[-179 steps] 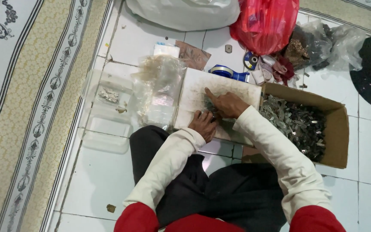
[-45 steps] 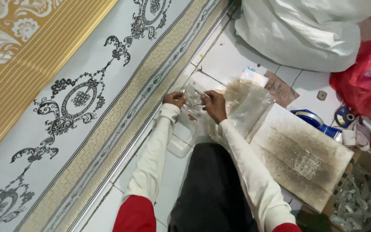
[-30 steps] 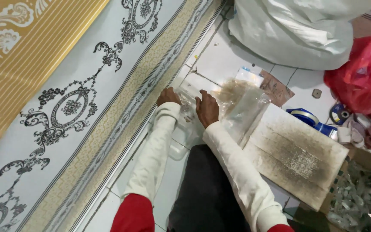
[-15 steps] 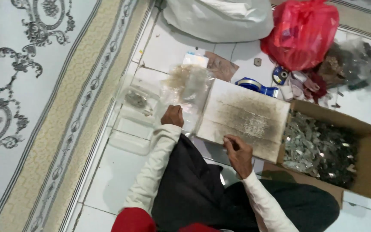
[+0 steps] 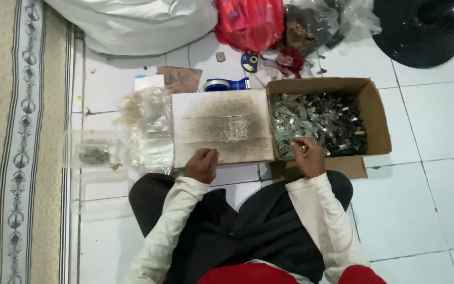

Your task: Sorting small metal components from a large box and placing them into individual plastic bags.

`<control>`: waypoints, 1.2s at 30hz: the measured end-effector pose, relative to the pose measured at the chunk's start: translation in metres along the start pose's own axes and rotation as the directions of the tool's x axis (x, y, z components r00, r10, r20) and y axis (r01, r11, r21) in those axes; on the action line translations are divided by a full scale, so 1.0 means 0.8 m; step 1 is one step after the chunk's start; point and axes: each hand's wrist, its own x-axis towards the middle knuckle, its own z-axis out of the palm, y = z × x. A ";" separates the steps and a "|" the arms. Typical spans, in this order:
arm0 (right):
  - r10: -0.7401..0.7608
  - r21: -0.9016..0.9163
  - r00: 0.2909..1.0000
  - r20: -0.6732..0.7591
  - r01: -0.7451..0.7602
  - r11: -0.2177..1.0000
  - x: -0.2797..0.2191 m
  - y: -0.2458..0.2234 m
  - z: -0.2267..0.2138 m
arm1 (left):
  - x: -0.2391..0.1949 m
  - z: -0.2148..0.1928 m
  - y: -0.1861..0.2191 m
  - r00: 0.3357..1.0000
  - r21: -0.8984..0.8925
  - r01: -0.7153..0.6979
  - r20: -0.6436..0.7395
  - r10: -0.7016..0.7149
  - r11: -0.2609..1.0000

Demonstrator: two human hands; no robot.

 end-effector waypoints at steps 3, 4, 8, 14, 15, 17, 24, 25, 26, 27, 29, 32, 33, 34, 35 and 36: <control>0.001 -0.075 0.999 -0.043 -0.004 0.997 0.036 0.003 -0.031 | 0.016 0.071 0.051 0.999 -0.108 -0.039 0.016 0.041 0.993; 0.005 -0.075 0.999 -0.047 -0.009 0.997 0.047 0.017 -0.032 | 0.037 0.087 0.067 0.999 -0.112 -0.042 0.018 0.045 0.993; 0.064 -0.207 0.997 0.044 -0.053 0.977 0.072 0.011 -0.048 | 0.089 0.177 0.118 0.984 -0.198 -0.142 0.081 0.160 0.970; 0.167 -0.397 0.955 0.244 -0.058 0.916 0.101 0.027 -0.050 | 0.147 0.241 0.173 0.828 -0.072 -0.282 0.485 0.281 0.957; 0.186 -0.396 0.947 0.261 -0.071 0.916 0.105 0.042 -0.046 | 0.157 0.235 0.185 0.696 -0.028 -0.287 0.680 0.228 0.958; 0.246 -0.401 0.938 0.246 -0.132 0.906 0.108 0.037 -0.058 | 0.171 0.220 0.197 0.630 -0.019 -0.318 0.742 0.227 0.948; 0.088 -0.227 0.896 0.434 0.014 0.974 0.105 0.086 -0.047 | 0.143 0.313 0.195 0.576 -0.102 -0.165 0.797 0.180 0.981; 0.093 -0.228 0.894 0.438 0.011 0.974 0.102 0.083 -0.045 | 0.145 0.307 0.194 0.572 -0.105 -0.161 0.800 0.179 0.981; 0.152 -0.342 0.859 0.489 0.029 0.939 0.098 0.080 -0.043 | 0.146 0.300 0.194 0.552 -0.130 -0.152 0.811 0.194 0.980; 0.210 -0.446 0.822 0.529 0.059 0.893 0.099 0.076 -0.039 | 0.151 0.294 0.189 0.534 -0.152 -0.147 0.819 0.208 0.977; 0.207 -0.461 0.801 0.562 0.095 0.882 0.095 0.052 -0.045 | 0.152 0.292 0.190 0.528 -0.126 -0.166 0.826 0.196 0.978; 0.173 -0.491 0.774 0.609 0.196 0.849 0.095 0.039 -0.042 | 0.173 0.237 0.208 0.491 -0.060 -0.185 0.859 0.145 0.981; 0.143 -0.506 0.768 0.625 0.258 0.823 0.095 0.038 -0.038 | 0.182 0.211 0.217 0.456 -0.019 -0.186 0.884 0.104 0.982; 0.141 -0.505 0.766 0.627 0.262 0.822 0.094 0.046 -0.033 | 0.183 0.208 0.220 0.458 -0.017 -0.183 0.883 0.101 0.983; 0.131 -0.542 0.775 0.618 0.300 0.785 0.095 0.054 -0.027 | 0.185 0.207 0.222 0.457 0.005 -0.189 0.885 0.084 0.982; 0.121 -0.578 0.783 0.610 0.336 0.744 0.096 0.063 -0.022 | 0.187 0.206 0.225 0.457 0.027 -0.196 0.887 0.067 0.980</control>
